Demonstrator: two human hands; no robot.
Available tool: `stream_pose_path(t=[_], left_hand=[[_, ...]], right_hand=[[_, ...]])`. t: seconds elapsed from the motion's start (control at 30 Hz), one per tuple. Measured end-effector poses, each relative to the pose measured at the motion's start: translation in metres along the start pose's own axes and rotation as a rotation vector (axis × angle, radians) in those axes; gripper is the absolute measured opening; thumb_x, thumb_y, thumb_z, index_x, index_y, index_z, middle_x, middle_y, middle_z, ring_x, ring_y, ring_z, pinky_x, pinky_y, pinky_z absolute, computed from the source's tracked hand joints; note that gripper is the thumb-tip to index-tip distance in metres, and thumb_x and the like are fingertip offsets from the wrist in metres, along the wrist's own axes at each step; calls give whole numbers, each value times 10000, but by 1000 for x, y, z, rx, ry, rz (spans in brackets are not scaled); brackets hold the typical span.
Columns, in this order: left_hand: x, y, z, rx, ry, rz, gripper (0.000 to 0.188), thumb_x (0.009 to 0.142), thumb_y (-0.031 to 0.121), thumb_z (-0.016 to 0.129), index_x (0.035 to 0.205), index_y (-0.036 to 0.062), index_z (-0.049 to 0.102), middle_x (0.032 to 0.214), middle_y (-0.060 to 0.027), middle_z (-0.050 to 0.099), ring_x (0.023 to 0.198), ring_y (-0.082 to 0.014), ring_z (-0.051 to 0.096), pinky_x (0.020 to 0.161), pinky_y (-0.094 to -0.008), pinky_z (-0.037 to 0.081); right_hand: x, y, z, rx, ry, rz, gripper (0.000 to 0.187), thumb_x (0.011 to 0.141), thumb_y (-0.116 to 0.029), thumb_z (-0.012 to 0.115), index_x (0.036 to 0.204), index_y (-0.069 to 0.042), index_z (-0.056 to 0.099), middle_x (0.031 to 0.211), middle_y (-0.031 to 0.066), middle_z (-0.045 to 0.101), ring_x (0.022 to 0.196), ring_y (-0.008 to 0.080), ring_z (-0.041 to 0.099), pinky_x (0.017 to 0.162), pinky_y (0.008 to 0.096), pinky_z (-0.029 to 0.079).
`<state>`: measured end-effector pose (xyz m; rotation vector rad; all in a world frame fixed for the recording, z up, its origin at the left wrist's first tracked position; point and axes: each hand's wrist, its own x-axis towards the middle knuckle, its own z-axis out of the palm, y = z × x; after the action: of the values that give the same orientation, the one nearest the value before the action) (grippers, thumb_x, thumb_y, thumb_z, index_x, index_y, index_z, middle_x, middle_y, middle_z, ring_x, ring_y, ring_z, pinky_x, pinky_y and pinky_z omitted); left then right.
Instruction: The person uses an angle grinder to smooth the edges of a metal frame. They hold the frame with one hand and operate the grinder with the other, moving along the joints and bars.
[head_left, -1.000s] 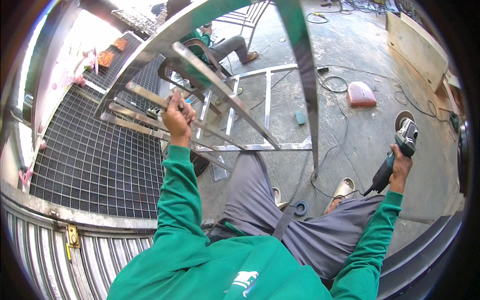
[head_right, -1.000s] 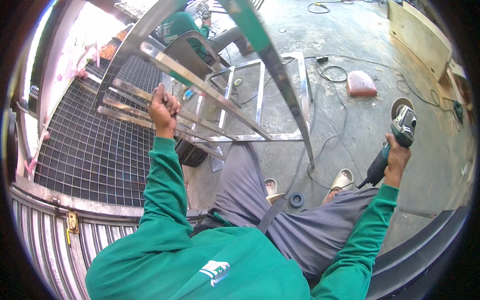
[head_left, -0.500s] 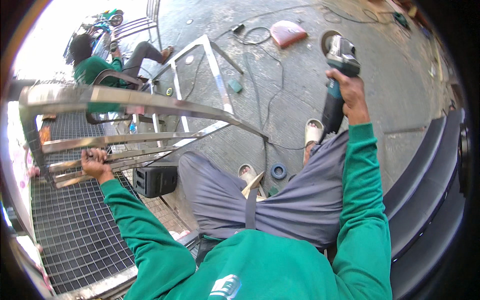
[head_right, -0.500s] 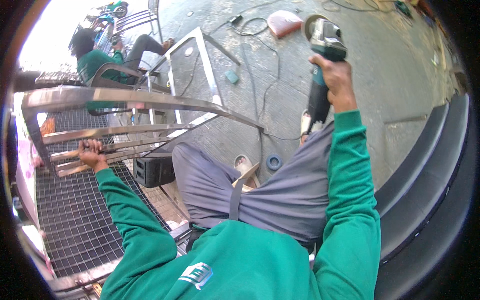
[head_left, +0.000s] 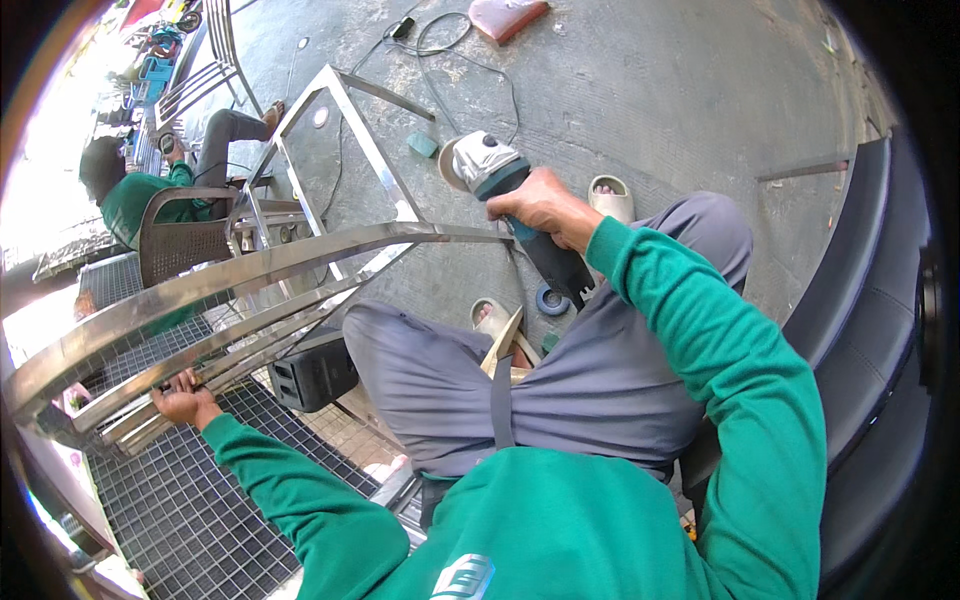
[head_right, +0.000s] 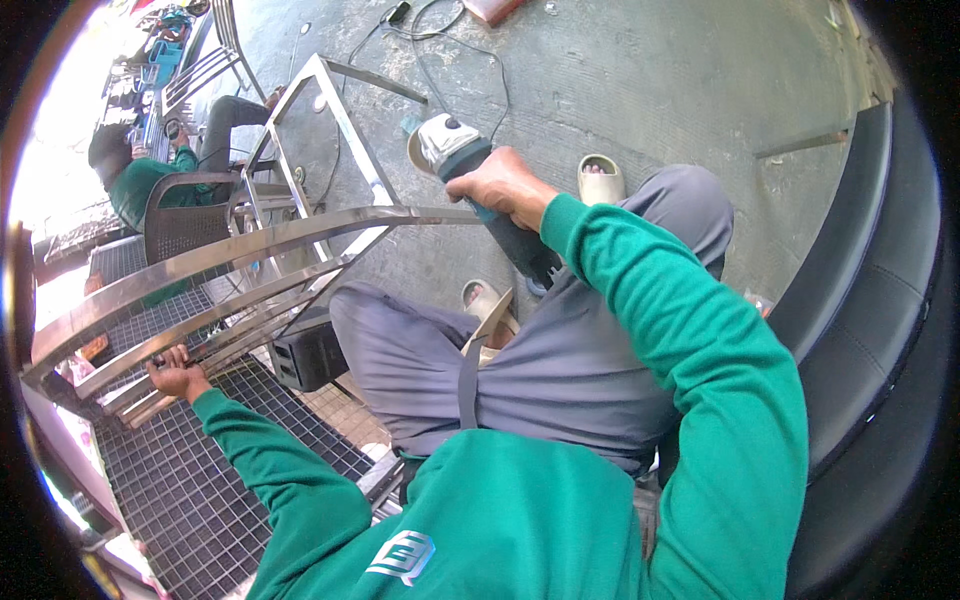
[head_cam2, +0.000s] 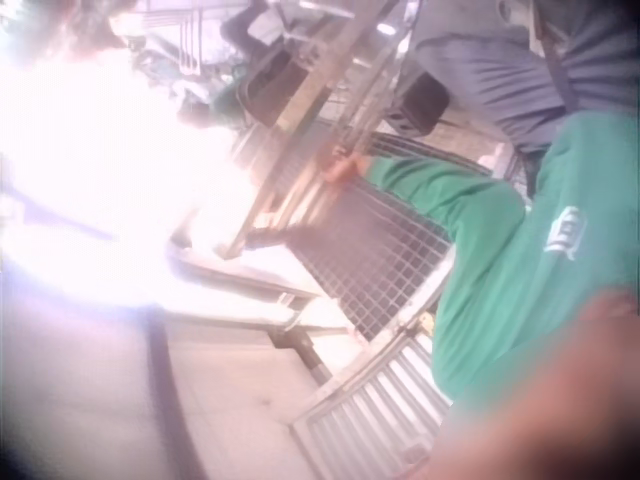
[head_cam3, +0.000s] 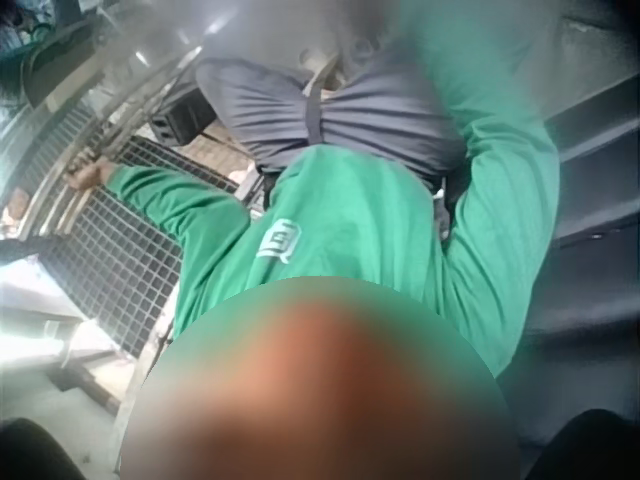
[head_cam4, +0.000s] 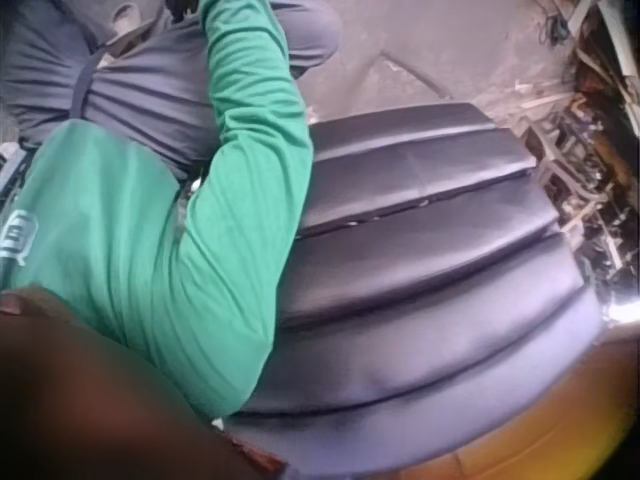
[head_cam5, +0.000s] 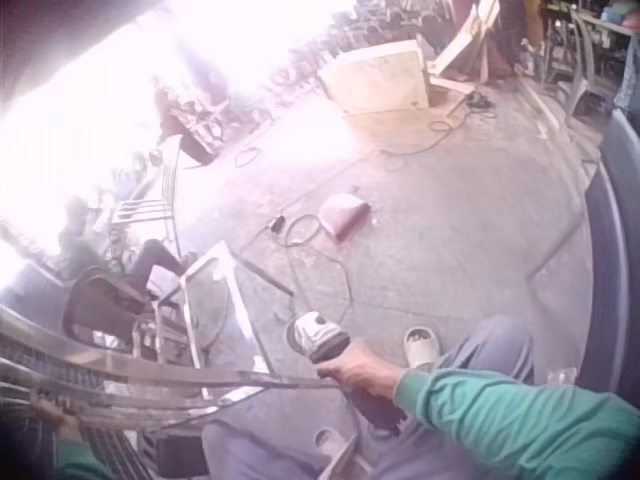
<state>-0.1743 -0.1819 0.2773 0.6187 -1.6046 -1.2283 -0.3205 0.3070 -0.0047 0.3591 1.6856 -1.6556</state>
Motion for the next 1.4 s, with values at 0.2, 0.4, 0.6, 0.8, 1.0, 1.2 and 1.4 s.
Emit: stream_pose_path(t=[0.2, 0.4, 0.6, 0.8, 1.0, 1.2, 1.4], left_hand=[[6, -4, -6, 129, 84, 51, 343, 1041, 305, 403, 1005, 8, 571, 731, -83, 478, 543, -154, 417, 453, -304, 349], [2, -3, -2, 170, 241, 28, 365, 1012, 302, 455, 1049, -37, 586, 841, -148, 593, 575, -165, 498, 444, -285, 347], [6, -5, -6, 202, 233, 64, 396, 1009, 335, 484, 1068, -46, 577, 895, -139, 535, 638, -181, 504, 474, -300, 374], [20, -11, -21, 151, 243, 50, 379, 982, 338, 525, 1073, -21, 608, 898, -145, 633, 640, -203, 582, 474, -298, 375], [36, -19, -36, 144, 278, 66, 286, 971, 275, 560, 995, -1, 631, 887, -153, 681, 672, -213, 641, 472, -301, 382], [31, -16, -31, 167, 218, 36, 361, 992, 315, 468, 1032, -31, 561, 855, -144, 585, 627, -198, 530, 493, -316, 370], [19, -13, -14, 178, 259, 43, 394, 993, 335, 405, 1004, -37, 534, 789, -127, 522, 575, -180, 430, 488, -321, 342]], right_hand=[[20, 12, 16, -187, -143, 123, 473, 649, -264, 856, 942, 65, 685, 925, 146, 668, 764, 240, 638, 651, 385, 515], [22, 22, 26, -206, -211, 212, 488, 653, -266, 853, 978, 63, 696, 971, 153, 684, 853, 251, 661, 724, 375, 529], [30, 24, 29, -105, -227, 250, 417, 641, -245, 846, 913, 32, 695, 933, 138, 674, 796, 233, 642, 674, 374, 521], [35, 27, 38, -81, -253, 259, 394, 639, -240, 839, 896, 23, 698, 908, 132, 669, 762, 230, 633, 641, 375, 513], [27, 20, 38, -27, -302, 235, 391, 638, -239, 836, 897, 20, 698, 892, 136, 667, 730, 238, 628, 631, 381, 515], [26, 14, 41, -109, -223, 251, 399, 624, -234, 844, 891, 26, 700, 883, 138, 667, 736, 243, 644, 615, 392, 523], [23, 10, 39, -55, -284, 230, 464, 626, -246, 848, 943, 36, 659, 890, 141, 647, 685, 243, 615, 597, 416, 510]])
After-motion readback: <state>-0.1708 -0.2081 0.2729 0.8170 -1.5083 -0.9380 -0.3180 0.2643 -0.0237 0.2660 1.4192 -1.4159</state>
